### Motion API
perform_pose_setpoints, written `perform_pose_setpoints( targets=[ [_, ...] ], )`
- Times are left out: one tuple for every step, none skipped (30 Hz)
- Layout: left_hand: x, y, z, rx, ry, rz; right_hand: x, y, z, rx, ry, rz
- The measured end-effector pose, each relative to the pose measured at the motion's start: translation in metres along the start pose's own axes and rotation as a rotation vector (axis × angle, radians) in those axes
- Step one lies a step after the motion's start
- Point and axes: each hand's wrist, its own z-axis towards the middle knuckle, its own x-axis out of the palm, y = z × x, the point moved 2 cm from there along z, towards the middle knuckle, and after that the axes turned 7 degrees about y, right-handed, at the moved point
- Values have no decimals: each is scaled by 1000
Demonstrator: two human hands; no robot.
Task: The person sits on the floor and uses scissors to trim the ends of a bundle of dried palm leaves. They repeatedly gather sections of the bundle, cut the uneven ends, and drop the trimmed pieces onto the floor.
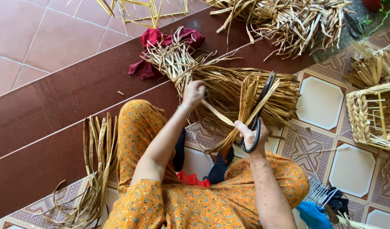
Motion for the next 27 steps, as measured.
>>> perform_pose_setpoints(
  targets=[
    [-3, 20, 12, -62, -33, 150, 1, 0, 0, -6, 12, -7],
    [-5, 34, 21, -107, -65, 263, 3, 0, 0, -12, 25, -14],
    [-8, 43, 27, -152, -94, 377, 3, -1, 1, -15, 36, -23],
    [-12, 51, 31, -229, -43, 394, 2, -2, 0, 16, 29, -48],
    [-17, 56, 33, -306, 8, 409, 1, -4, 0, 46, 22, -74],
    [-22, 57, 34, -383, 60, 424, -2, -5, 1, 76, 14, -100],
    [-29, 56, 34, -415, 21, 350, -4, -6, 1, 75, 19, -97],
    [-35, 55, 34, -448, -19, 276, -7, -7, 2, 73, 23, -94],
    [-40, 54, 34, -479, -58, 204, -9, -8, 4, 71, 26, -89],
    [-42, 55, 35, -473, -55, 235, -10, -10, 6, 80, 27, -81],
    [-44, 58, 37, -466, -54, 265, -11, -11, 7, 86, 28, -73],
    [-44, 64, 38, -459, -52, 295, -13, -11, 8, 93, 30, -65],
    [-44, 72, 43, -459, -65, 304, -13, -11, 11, 82, 35, -63],
    [-43, 80, 48, -459, -78, 313, -13, -10, 13, 71, 39, -61],
    [-41, 90, 53, -459, -89, 322, -14, -8, 15, 61, 43, -59],
    [-45, 101, 59, -420, -167, 202, -16, -7, 17, 74, 24, -74],
    [-49, 110, 66, -379, -240, 83, -20, -6, 17, 89, 2, -88],
    [-51, 117, 72, -336, -312, -36, -26, -4, 18, 104, -20, -103],
    [-53, 123, 76, -360, -302, -271, -30, -3, 18, 120, -52, -85],
    [-59, 125, 77, -381, -290, -505, -36, -1, 18, 136, -85, -67],
    [-63, 126, 77, -398, -278, -742, -42, 0, 19, 151, -115, -50],
    [-71, 125, 74, -378, -246, -697, -48, 4, 20, 115, -146, -38],
    [-80, 119, 75, -373, -209, -754, -55, 8, 22, 72, -176, -25],
    [-89, 109, 68, -368, -153, -827, -58, 11, 25, 28, -206, -11],
    [-97, 97, 58, -370, -84, -922, -62, 13, 25, 9, -222, -31],
    [-105, 83, 45, -359, -12, -1026, -65, 16, 26, -11, -239, -51],
    [-112, 67, 35, -336, 52, -1120, -69, 17, 26, -29, -258, -72]
  ],
)
